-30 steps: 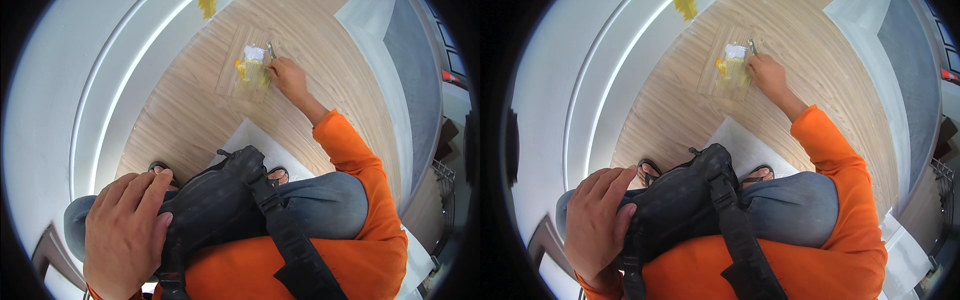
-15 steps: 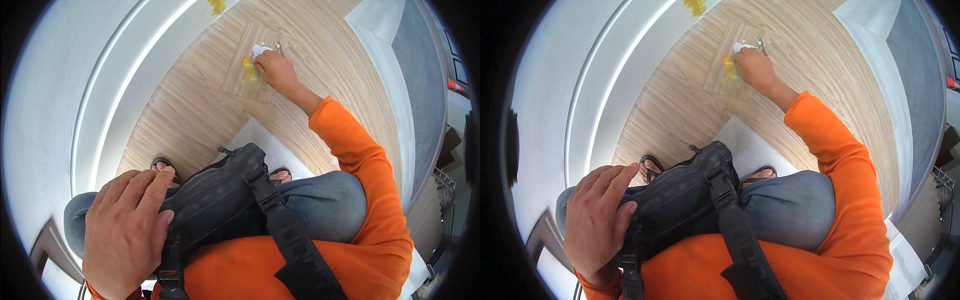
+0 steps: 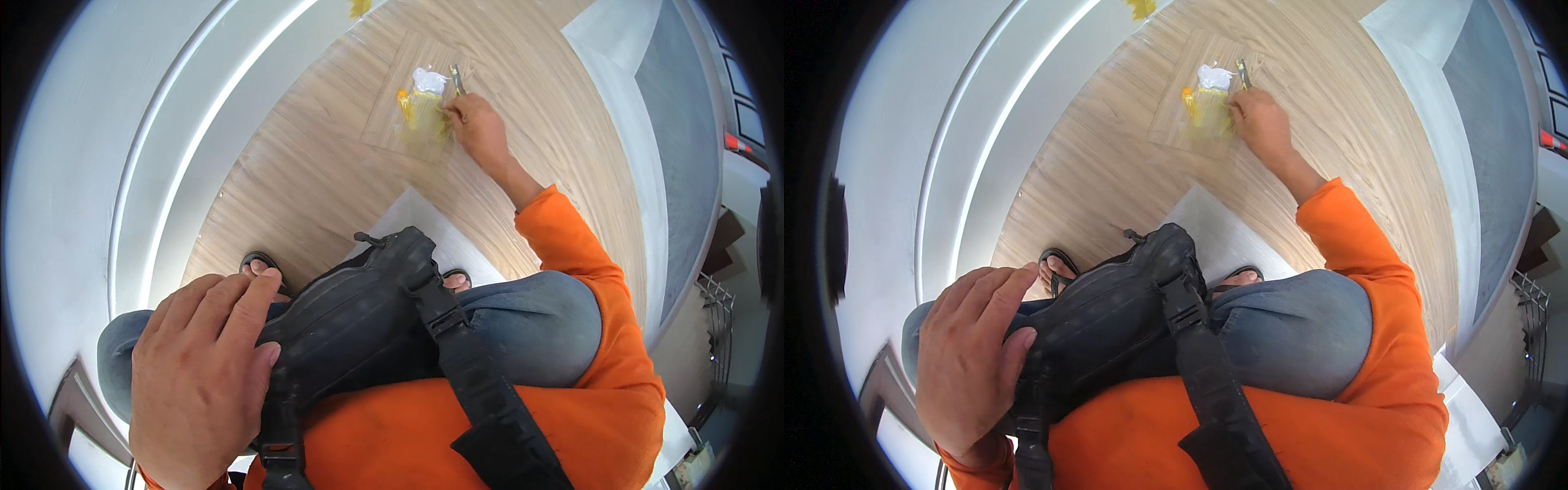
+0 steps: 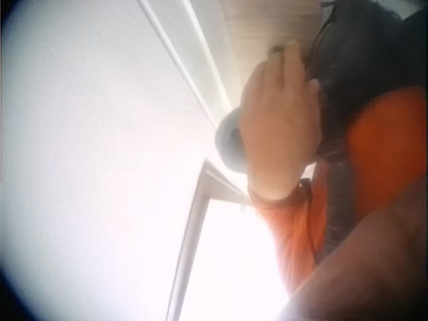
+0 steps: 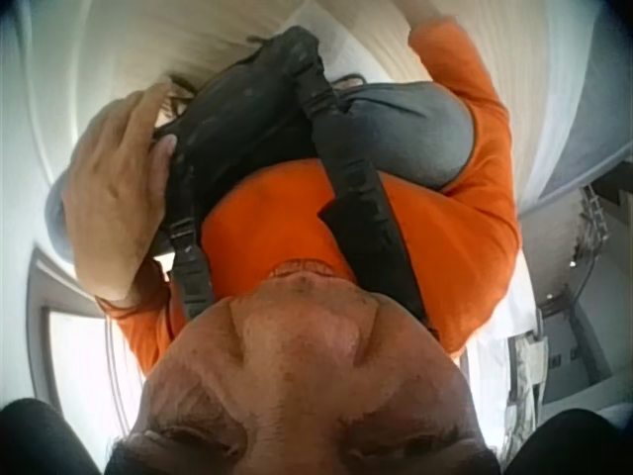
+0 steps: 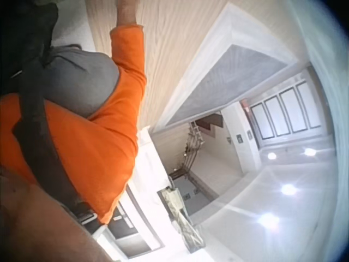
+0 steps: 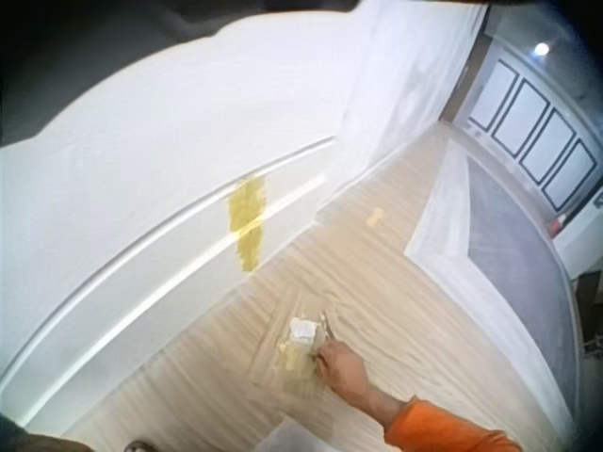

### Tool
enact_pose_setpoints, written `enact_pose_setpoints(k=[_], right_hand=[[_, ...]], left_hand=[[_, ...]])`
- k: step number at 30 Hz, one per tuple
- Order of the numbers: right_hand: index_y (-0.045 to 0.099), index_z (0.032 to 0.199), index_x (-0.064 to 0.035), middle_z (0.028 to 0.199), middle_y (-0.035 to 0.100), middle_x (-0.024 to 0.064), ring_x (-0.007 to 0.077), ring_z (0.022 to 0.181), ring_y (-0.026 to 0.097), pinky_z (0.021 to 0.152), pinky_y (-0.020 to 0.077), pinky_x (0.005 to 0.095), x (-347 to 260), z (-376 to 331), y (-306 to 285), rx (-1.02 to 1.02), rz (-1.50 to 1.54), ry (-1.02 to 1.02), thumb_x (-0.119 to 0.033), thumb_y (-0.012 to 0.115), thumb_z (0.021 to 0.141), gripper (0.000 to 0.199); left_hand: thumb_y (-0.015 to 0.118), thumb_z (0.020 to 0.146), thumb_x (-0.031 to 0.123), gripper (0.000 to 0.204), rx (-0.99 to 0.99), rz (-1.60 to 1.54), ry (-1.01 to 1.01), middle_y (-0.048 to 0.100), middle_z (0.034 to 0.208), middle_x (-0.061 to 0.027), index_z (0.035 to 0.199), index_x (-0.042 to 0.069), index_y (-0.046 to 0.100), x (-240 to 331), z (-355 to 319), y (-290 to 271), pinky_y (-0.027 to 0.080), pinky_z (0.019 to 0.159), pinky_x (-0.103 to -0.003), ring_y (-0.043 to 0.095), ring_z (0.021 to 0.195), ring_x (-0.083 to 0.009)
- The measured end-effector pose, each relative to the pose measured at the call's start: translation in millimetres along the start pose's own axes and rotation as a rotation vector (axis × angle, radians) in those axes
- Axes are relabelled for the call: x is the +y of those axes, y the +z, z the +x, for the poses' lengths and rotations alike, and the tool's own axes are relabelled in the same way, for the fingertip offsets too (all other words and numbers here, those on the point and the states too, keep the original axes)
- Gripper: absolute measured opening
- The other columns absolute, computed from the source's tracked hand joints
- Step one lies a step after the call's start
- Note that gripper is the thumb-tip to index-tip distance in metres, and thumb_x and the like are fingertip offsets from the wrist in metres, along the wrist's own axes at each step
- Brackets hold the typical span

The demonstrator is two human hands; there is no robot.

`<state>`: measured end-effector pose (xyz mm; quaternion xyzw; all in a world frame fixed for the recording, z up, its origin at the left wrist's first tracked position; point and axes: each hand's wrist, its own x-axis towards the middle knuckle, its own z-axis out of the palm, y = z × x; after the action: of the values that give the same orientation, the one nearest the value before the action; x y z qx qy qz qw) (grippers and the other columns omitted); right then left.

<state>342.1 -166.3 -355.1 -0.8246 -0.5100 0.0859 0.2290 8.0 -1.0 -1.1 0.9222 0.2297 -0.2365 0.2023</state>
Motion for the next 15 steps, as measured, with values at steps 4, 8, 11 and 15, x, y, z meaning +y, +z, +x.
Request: enact_pose_setpoints(k=[4,8,11,15], right_hand=[[0.072,0.103,-0.0076,0.099,0.068,0.0137,0.0365,0.095,0.067,0.08,0.0552,0.0461,-24.3,-22.8,14.4,-0.08,0.05,-0.048,-0.012,0.073,0.092,0.011],[0.075,0.101,-0.0069,0.1,0.073,0.015,0.036,0.092,0.071,0.079,0.0572,0.0459,-0.1,-7.7,6.2,0.106,0.081,0.181,-0.014,0.073,0.092,0.012],[0.076,0.096,-0.0035,0.094,0.074,0.0185,0.0377,0.084,0.073,0.076,0.0573,0.0461,5.7,13.7,-12.8,0.175,0.11,0.435,-0.016,0.073,0.091,0.014],[0.074,0.095,-0.0007,0.092,0.074,0.0204,0.0383,0.085,0.073,0.075,0.0566,0.047,10.3,16.3,-14.5,0.124,0.156,0.462,-0.017,0.073,0.091,0.017]], left_hand=[[0.075,0.083,0.008,0.055,0.003,-0.002,-0.008,0.069,0.127,-0.0178,0.137,0.005,0.064,0.4,-1.8,-1.0,0.049,0.105,-0.05,0.064,0.122,-0.04],[0.074,0.083,0.007,0.054,0.004,-0.009,0.01,0.07,0.127,-0.0187,0.137,0.004,0.064,2.8,-2.5,-2.1,0.049,0.107,-0.05,0.064,0.122,-0.0407],[0.074,0.084,0.007,0.054,0.011,0.017,-0.007,0.07,0.128,-0.0187,0.137,0.005,0.065,3.0,-5.4,-1.1,0.049,0.107,-0.05,0.064,0.123,-0.0404],[0.074,0.084,0.008,0.053,0.005,0.013,-0.021,0.07,0.128,-0.0186,0.137,0.005,0.065,5.0,-5.8,-1.8,0.049,0.107,-0.05,0.064,0.123,-0.0401]])
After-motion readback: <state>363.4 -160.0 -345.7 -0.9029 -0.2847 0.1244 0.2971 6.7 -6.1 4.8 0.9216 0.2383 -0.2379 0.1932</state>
